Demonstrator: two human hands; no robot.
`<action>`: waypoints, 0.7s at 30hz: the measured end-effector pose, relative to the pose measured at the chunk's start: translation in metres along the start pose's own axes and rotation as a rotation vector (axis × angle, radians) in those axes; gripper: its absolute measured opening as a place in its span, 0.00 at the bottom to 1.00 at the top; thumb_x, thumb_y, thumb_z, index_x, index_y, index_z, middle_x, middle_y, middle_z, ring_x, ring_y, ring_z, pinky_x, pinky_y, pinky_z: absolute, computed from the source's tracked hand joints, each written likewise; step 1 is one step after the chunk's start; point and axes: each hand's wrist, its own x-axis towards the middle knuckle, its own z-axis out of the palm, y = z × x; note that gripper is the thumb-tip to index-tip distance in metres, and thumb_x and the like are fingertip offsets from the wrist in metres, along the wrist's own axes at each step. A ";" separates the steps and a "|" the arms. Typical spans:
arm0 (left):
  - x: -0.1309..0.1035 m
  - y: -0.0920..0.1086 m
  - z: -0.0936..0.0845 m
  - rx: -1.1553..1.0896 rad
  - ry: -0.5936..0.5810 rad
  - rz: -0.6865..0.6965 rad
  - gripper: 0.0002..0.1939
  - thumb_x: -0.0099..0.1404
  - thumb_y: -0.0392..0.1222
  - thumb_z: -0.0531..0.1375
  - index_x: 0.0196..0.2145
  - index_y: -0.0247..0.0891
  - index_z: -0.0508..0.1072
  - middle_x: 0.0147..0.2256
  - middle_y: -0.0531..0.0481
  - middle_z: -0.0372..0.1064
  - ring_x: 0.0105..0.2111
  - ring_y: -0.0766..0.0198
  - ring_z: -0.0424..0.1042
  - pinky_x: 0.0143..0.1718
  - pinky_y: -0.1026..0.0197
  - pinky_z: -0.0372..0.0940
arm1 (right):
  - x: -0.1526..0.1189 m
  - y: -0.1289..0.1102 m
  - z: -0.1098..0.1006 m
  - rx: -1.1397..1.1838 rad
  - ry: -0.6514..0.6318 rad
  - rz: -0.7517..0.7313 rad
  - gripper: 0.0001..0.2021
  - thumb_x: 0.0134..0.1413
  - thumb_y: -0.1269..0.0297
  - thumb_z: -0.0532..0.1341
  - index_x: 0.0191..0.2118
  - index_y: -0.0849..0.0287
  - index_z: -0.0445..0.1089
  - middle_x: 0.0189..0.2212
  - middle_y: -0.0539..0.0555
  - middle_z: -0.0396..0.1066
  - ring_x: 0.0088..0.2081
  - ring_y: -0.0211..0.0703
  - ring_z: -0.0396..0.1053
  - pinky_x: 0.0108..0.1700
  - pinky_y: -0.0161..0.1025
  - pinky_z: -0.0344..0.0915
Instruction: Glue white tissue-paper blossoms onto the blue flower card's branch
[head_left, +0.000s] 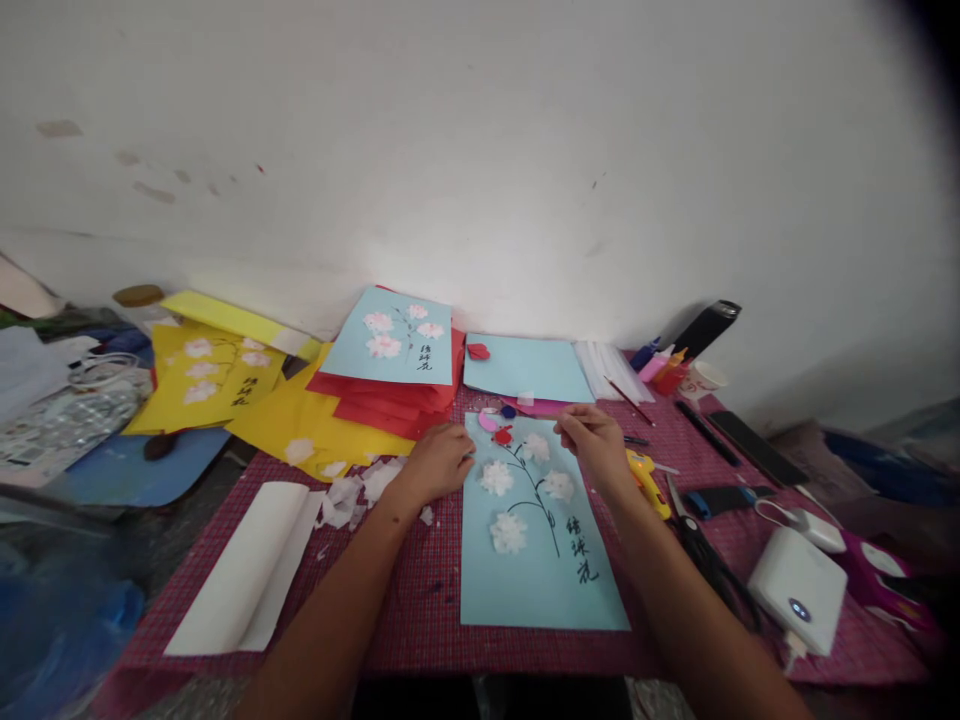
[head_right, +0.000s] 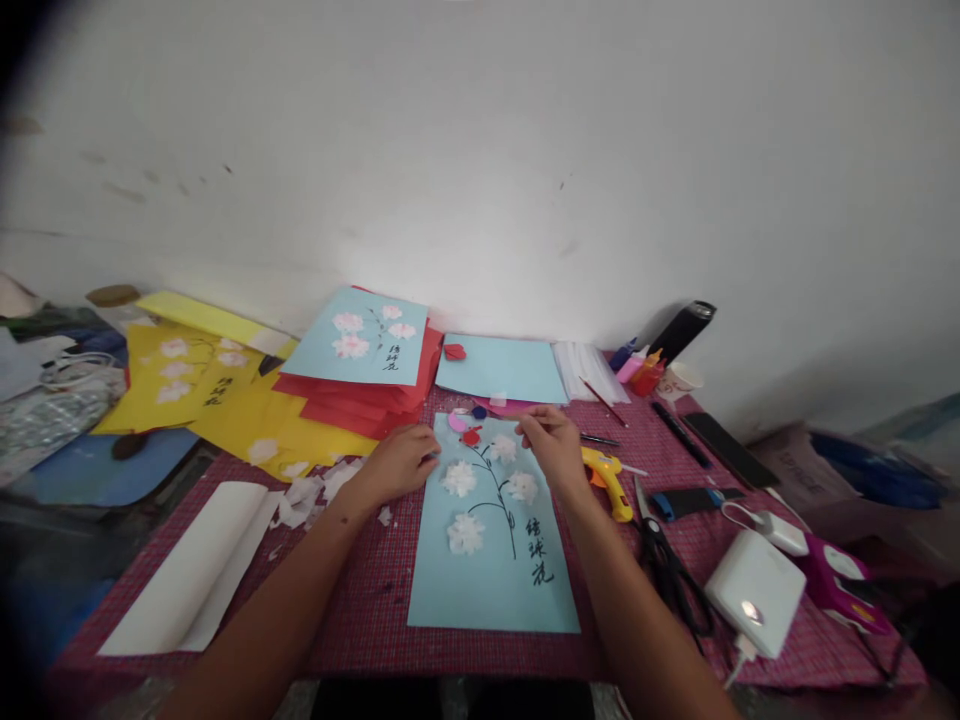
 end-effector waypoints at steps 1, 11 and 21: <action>0.000 0.000 0.000 -0.006 0.001 -0.002 0.06 0.67 0.37 0.58 0.35 0.40 0.76 0.40 0.46 0.71 0.45 0.56 0.70 0.48 0.55 0.64 | -0.005 -0.001 0.000 0.054 -0.015 0.013 0.13 0.51 0.53 0.67 0.30 0.59 0.72 0.24 0.51 0.73 0.21 0.35 0.63 0.22 0.33 0.57; 0.001 0.006 -0.007 0.011 -0.030 -0.003 0.08 0.66 0.35 0.58 0.32 0.40 0.76 0.39 0.45 0.72 0.43 0.55 0.69 0.47 0.53 0.64 | -0.030 0.007 0.021 0.073 -0.187 0.013 0.16 0.57 0.47 0.65 0.36 0.56 0.71 0.24 0.50 0.72 0.21 0.37 0.64 0.23 0.34 0.58; 0.001 0.003 0.000 -0.003 -0.014 -0.010 0.09 0.68 0.37 0.57 0.32 0.40 0.77 0.40 0.45 0.72 0.44 0.55 0.70 0.48 0.53 0.63 | -0.043 0.006 0.002 0.157 -0.182 0.041 0.12 0.58 0.53 0.66 0.40 0.57 0.72 0.29 0.52 0.76 0.23 0.37 0.66 0.23 0.35 0.60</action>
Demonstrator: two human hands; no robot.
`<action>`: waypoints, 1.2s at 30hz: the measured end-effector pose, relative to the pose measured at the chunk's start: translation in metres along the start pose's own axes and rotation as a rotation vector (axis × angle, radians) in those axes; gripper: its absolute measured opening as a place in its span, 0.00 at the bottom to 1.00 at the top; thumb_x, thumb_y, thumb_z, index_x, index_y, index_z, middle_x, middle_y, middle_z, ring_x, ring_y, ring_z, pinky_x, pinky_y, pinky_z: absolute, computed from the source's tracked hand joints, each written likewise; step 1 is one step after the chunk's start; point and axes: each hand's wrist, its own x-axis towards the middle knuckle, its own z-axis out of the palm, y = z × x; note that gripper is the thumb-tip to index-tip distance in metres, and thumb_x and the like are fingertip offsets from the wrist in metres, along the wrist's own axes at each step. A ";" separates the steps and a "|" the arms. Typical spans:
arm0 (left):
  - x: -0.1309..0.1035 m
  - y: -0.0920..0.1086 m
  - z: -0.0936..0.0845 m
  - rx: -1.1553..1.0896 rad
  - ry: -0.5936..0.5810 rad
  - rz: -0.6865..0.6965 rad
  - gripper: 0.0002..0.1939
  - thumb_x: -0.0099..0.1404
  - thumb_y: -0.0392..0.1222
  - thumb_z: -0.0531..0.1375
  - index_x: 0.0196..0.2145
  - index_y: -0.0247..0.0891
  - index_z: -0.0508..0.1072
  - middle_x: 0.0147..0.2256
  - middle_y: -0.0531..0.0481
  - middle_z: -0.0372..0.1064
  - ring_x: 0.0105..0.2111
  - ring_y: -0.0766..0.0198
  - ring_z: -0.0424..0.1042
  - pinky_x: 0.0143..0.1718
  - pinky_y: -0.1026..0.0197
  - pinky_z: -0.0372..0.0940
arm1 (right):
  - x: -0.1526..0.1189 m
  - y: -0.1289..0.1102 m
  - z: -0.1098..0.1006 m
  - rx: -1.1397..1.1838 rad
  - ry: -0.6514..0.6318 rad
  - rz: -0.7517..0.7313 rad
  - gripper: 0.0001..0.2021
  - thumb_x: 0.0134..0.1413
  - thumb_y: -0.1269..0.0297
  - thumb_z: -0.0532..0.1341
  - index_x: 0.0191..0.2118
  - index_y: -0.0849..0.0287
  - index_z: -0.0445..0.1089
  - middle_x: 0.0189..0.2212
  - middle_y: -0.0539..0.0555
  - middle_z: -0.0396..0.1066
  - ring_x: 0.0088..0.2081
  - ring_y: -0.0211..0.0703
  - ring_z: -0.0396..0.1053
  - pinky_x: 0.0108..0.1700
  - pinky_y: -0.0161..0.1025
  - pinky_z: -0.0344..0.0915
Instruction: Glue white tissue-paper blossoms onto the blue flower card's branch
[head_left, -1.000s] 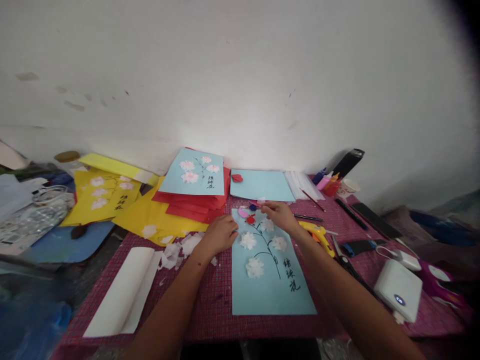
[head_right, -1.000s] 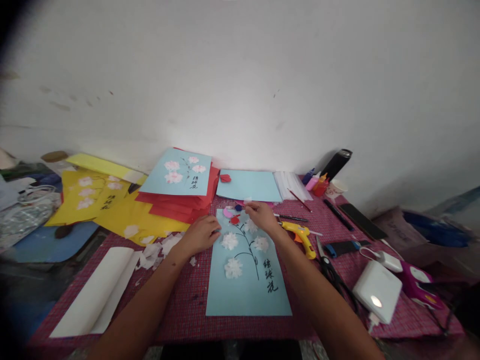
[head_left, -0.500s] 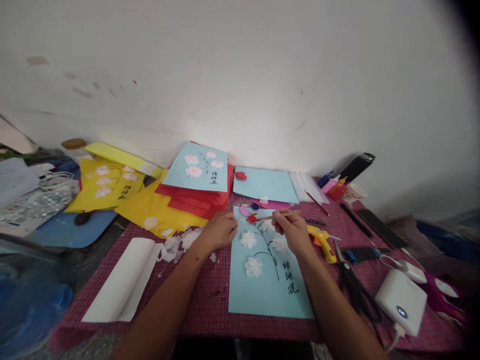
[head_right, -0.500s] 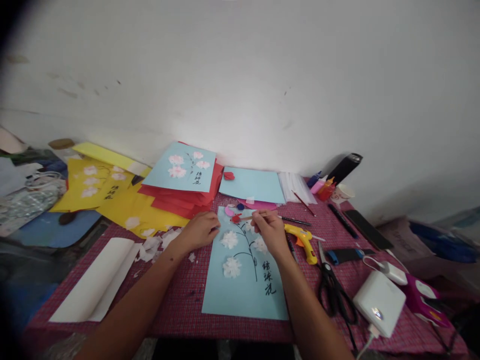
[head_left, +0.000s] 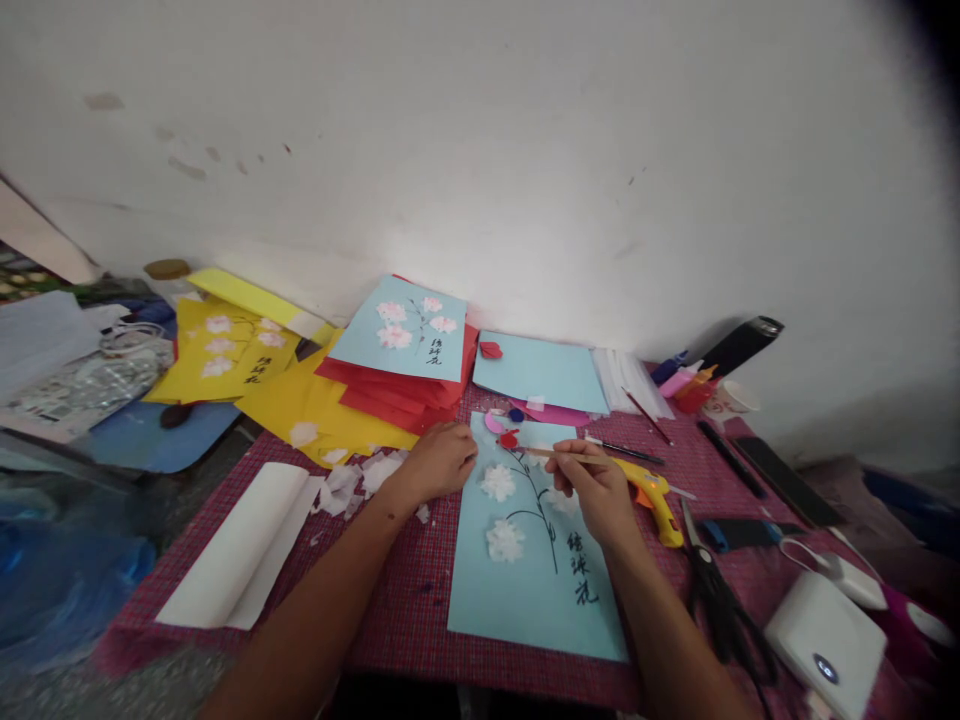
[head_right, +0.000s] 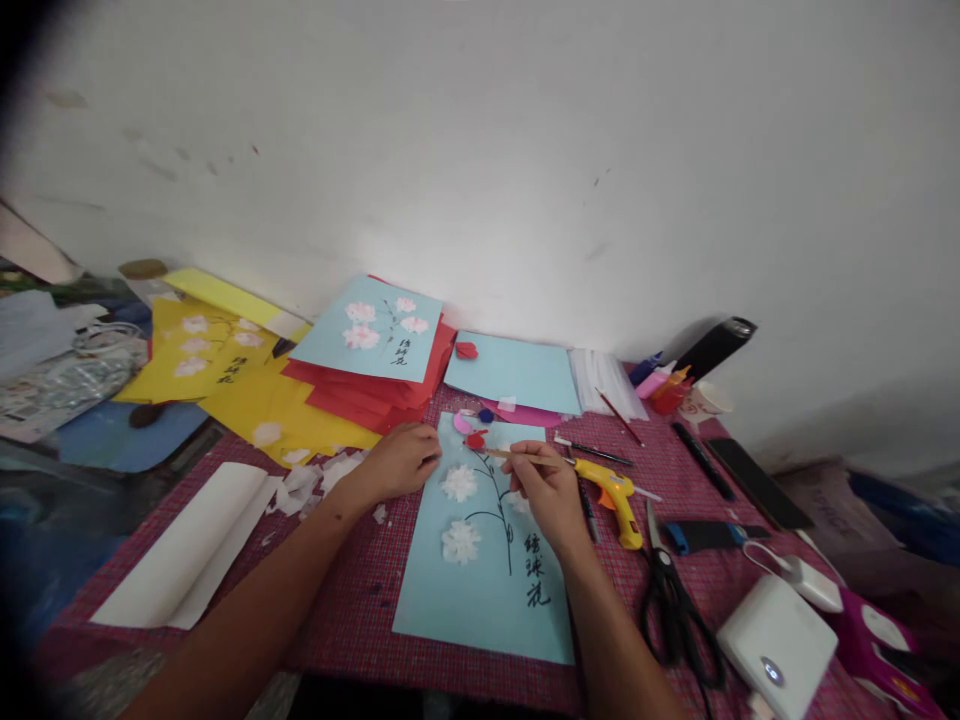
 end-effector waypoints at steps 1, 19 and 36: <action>0.000 0.000 0.000 -0.006 -0.001 -0.003 0.09 0.68 0.36 0.57 0.33 0.40 0.77 0.40 0.45 0.72 0.44 0.55 0.70 0.48 0.53 0.63 | 0.000 0.000 0.002 -0.003 -0.014 0.008 0.13 0.57 0.53 0.67 0.40 0.57 0.72 0.28 0.52 0.76 0.22 0.37 0.66 0.23 0.35 0.60; 0.001 0.001 -0.005 0.043 -0.025 0.004 0.09 0.67 0.36 0.56 0.33 0.40 0.76 0.39 0.45 0.71 0.43 0.56 0.69 0.47 0.55 0.64 | -0.002 0.004 0.007 0.013 0.098 -0.032 0.14 0.60 0.50 0.66 0.34 0.56 0.72 0.25 0.50 0.71 0.22 0.37 0.64 0.23 0.35 0.59; 0.000 0.000 -0.002 0.084 -0.016 0.024 0.09 0.68 0.38 0.57 0.32 0.39 0.75 0.38 0.46 0.71 0.42 0.57 0.70 0.45 0.56 0.63 | -0.009 0.009 0.013 -0.311 0.027 -0.152 0.16 0.64 0.51 0.62 0.32 0.59 0.76 0.31 0.55 0.77 0.22 0.37 0.69 0.24 0.34 0.64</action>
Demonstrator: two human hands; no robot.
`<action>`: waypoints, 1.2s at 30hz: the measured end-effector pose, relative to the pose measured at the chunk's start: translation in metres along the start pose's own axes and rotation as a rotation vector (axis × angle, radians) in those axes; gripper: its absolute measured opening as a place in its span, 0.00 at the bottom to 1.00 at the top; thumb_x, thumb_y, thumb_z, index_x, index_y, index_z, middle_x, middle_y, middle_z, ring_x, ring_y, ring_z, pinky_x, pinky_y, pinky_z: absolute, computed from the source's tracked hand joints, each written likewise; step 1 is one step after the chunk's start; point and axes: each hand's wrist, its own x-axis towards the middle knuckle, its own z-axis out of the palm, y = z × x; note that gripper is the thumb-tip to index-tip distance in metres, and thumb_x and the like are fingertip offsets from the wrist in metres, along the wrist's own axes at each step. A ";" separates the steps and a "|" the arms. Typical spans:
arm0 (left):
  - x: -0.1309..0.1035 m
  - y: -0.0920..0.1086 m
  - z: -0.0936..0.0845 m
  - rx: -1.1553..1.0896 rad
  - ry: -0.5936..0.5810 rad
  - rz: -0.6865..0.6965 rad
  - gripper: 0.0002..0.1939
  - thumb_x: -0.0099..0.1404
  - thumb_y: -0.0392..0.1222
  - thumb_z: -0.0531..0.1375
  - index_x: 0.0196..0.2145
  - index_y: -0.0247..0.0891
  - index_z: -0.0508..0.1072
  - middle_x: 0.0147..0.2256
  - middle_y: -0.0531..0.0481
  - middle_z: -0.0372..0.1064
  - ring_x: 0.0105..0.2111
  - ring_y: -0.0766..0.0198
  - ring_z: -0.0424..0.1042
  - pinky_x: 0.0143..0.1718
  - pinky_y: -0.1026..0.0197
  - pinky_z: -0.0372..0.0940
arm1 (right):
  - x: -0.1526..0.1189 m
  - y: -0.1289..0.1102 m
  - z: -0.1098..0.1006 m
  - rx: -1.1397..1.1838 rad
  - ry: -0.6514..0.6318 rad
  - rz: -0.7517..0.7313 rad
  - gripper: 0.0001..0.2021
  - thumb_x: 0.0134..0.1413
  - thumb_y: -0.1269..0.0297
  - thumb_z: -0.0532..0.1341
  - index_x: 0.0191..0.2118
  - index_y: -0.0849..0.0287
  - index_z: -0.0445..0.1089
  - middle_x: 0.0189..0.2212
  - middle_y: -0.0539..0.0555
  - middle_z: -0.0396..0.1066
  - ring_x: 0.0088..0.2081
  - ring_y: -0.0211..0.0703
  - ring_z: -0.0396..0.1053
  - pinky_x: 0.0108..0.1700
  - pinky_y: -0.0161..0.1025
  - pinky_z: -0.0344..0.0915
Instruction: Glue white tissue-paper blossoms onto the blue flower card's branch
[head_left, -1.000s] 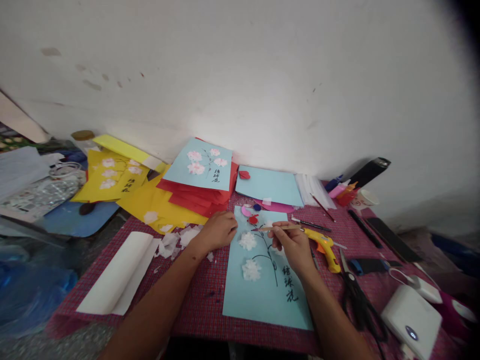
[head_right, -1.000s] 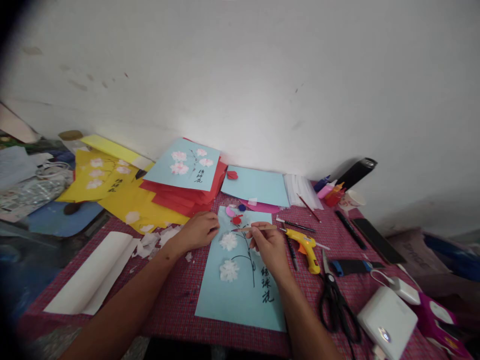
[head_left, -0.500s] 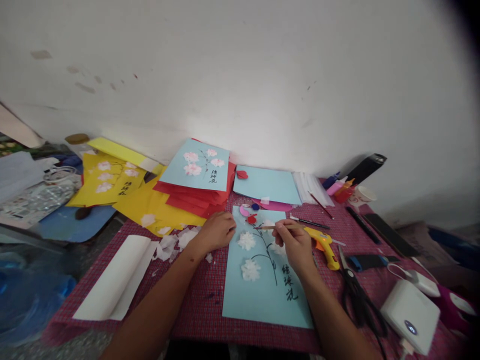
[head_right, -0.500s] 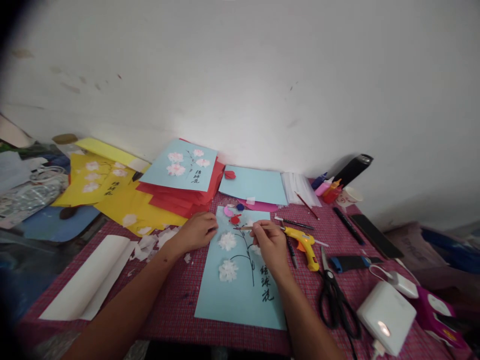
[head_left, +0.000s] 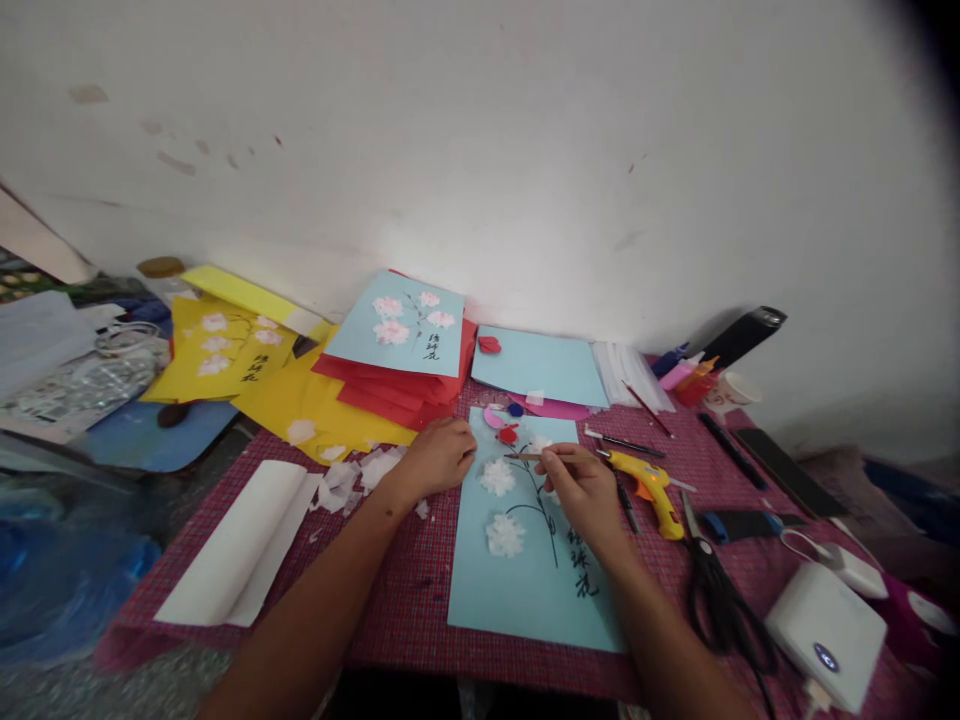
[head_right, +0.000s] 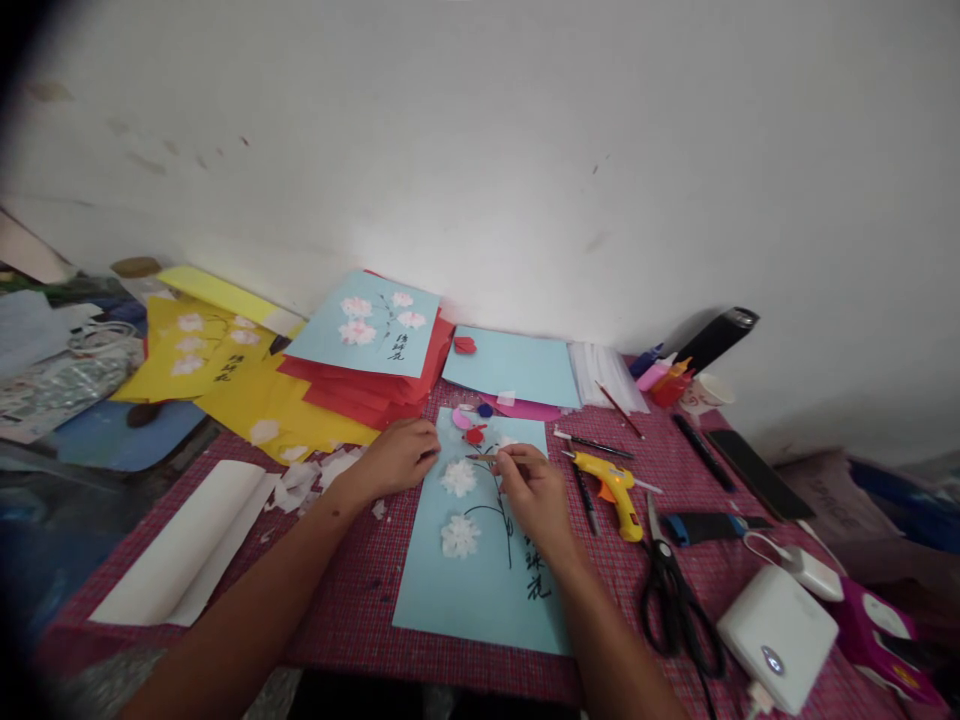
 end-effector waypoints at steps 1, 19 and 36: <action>0.000 0.000 0.000 0.000 0.001 -0.001 0.08 0.68 0.38 0.57 0.32 0.39 0.75 0.38 0.46 0.71 0.42 0.57 0.70 0.45 0.56 0.63 | 0.000 0.001 0.000 -0.029 0.014 -0.019 0.16 0.64 0.52 0.62 0.32 0.59 0.76 0.33 0.56 0.77 0.22 0.37 0.69 0.24 0.35 0.65; 0.000 0.001 -0.001 -0.001 0.007 -0.009 0.07 0.67 0.36 0.58 0.33 0.39 0.76 0.38 0.47 0.72 0.41 0.58 0.70 0.44 0.56 0.64 | -0.006 0.002 0.003 -0.193 -0.089 -0.124 0.11 0.66 0.58 0.59 0.39 0.56 0.77 0.32 0.53 0.80 0.26 0.42 0.75 0.28 0.37 0.68; 0.001 0.002 -0.003 -0.001 -0.009 -0.011 0.08 0.67 0.37 0.57 0.34 0.39 0.77 0.39 0.46 0.72 0.42 0.57 0.71 0.46 0.56 0.64 | -0.007 0.004 0.006 -0.202 -0.104 -0.133 0.10 0.66 0.58 0.60 0.41 0.56 0.77 0.32 0.53 0.79 0.28 0.43 0.76 0.31 0.37 0.70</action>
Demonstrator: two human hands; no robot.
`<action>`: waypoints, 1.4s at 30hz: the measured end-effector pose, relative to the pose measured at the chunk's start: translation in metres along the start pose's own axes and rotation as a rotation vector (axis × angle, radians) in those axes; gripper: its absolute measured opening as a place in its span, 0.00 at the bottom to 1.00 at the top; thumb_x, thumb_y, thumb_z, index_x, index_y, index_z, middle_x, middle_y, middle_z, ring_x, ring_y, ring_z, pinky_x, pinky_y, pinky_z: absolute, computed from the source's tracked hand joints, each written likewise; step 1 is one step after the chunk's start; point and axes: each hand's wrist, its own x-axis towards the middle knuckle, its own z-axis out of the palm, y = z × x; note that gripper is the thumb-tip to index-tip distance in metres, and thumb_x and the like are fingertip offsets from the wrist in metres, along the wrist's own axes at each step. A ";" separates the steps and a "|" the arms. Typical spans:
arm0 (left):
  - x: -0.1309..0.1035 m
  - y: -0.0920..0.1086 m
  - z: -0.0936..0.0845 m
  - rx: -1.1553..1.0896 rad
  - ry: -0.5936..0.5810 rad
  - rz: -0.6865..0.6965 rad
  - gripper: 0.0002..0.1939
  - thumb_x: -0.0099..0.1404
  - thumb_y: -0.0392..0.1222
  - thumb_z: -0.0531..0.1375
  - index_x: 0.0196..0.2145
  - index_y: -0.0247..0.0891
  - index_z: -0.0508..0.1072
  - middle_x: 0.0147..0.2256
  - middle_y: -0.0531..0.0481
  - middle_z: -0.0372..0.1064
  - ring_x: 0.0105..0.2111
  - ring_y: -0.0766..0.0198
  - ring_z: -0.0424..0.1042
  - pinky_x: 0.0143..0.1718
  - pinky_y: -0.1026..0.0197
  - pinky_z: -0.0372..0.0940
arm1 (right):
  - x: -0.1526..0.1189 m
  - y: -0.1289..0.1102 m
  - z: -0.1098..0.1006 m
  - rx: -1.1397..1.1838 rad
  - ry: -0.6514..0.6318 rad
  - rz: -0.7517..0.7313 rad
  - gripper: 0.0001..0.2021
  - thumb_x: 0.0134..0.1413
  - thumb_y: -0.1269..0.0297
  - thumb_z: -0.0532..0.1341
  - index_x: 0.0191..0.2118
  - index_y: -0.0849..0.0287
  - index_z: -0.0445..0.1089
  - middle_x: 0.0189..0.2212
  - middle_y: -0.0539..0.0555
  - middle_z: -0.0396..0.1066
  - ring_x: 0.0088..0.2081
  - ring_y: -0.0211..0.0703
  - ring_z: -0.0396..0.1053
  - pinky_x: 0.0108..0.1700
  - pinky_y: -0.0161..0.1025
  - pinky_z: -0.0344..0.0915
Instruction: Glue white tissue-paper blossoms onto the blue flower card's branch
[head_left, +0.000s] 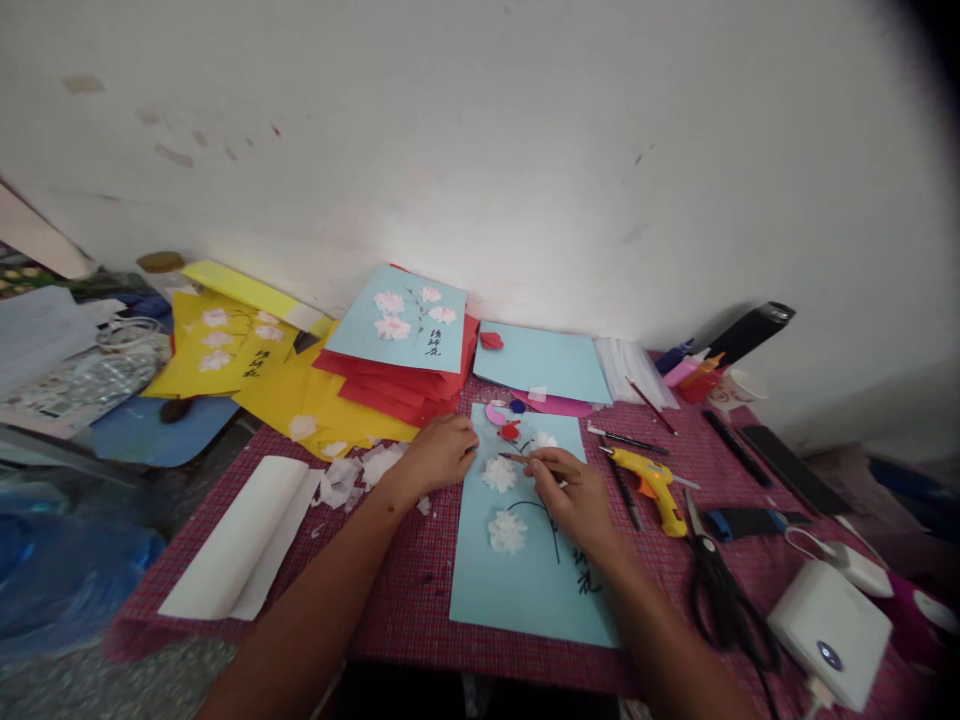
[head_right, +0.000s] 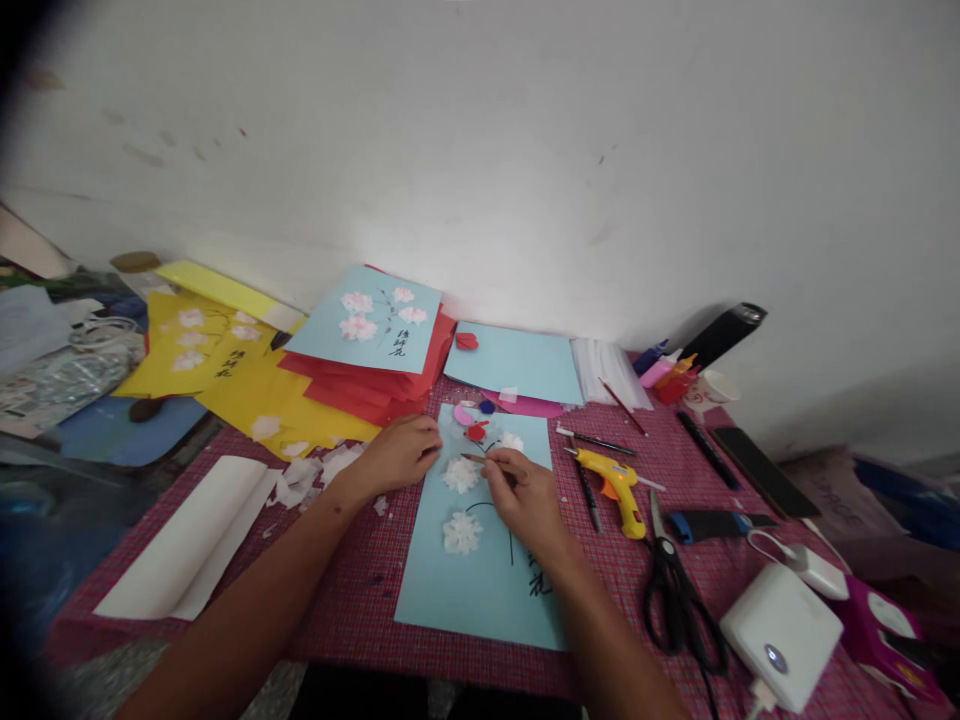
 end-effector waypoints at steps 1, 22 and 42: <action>0.000 0.000 0.000 0.001 0.001 0.002 0.08 0.68 0.37 0.57 0.34 0.39 0.77 0.39 0.46 0.72 0.42 0.57 0.71 0.46 0.56 0.64 | 0.000 0.000 0.000 -0.001 0.006 0.002 0.10 0.66 0.58 0.60 0.41 0.56 0.77 0.32 0.53 0.79 0.28 0.43 0.76 0.31 0.37 0.69; 0.000 0.000 0.001 -0.013 0.011 -0.006 0.08 0.68 0.37 0.58 0.35 0.39 0.77 0.39 0.46 0.72 0.43 0.56 0.70 0.47 0.55 0.64 | -0.001 -0.012 0.015 -0.057 -0.062 -0.135 0.10 0.67 0.62 0.58 0.45 0.55 0.77 0.38 0.55 0.81 0.37 0.46 0.79 0.41 0.40 0.74; -0.001 -0.001 0.003 -0.022 0.016 -0.002 0.08 0.68 0.37 0.57 0.35 0.39 0.77 0.40 0.45 0.72 0.43 0.56 0.70 0.48 0.55 0.64 | 0.000 -0.020 0.005 -0.029 -0.058 -0.166 0.08 0.65 0.63 0.59 0.42 0.54 0.77 0.36 0.54 0.80 0.35 0.45 0.78 0.38 0.39 0.73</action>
